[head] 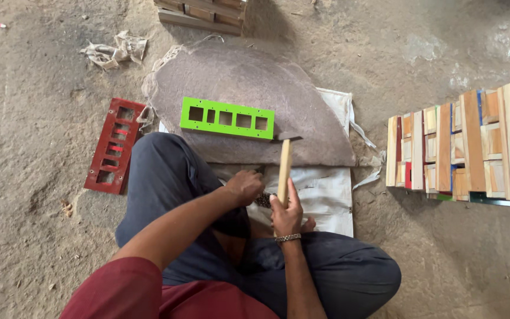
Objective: The person sits on the floor and uses a hammer to drive nails into colorful plastic frames placed on a cushion. They assemble the frames into wooden boxes and stack the completed units on the floor.
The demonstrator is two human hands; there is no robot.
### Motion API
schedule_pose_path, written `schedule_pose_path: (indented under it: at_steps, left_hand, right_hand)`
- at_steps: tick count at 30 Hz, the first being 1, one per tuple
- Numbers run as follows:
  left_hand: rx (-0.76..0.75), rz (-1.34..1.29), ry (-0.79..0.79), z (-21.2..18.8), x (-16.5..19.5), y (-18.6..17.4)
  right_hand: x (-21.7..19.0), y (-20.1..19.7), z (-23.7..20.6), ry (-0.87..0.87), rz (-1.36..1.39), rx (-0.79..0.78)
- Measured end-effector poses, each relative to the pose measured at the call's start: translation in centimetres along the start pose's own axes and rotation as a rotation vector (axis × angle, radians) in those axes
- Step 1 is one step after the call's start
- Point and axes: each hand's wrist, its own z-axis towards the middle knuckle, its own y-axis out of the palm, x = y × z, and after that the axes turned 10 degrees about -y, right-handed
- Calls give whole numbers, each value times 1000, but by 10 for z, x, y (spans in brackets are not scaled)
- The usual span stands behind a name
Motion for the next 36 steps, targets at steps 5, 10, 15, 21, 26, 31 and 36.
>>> schedule_pose_path:
  at_steps: [5, 10, 15, 21, 26, 31, 36]
  left_hand:
    - [117, -106, 41, 2, -2, 2]
    - [130, -319, -73, 6, -2, 3]
    - [90, -523, -235, 11, -1, 2]
    - [212, -954, -352, 16, -10, -1]
    - [217, -1234, -438, 21, -15, -20]
    - [259, -1225, -544, 28, -22, -59]
    - [294, -1037, -573, 43, -48, -98]
  right_hand:
    - [-25, -3, 0, 127, 87, 66]
    - [-30, -7, -3, 127, 212, 80]
    - [-28, -9, -4, 157, 177, 79]
    - [-33, -10, -4, 173, 179, 69]
    - [-33, -11, -3, 187, 207, 74]
    - [-30, -12, -1, 183, 210, 68]
    - [-28, -13, 2, 184, 232, 68]
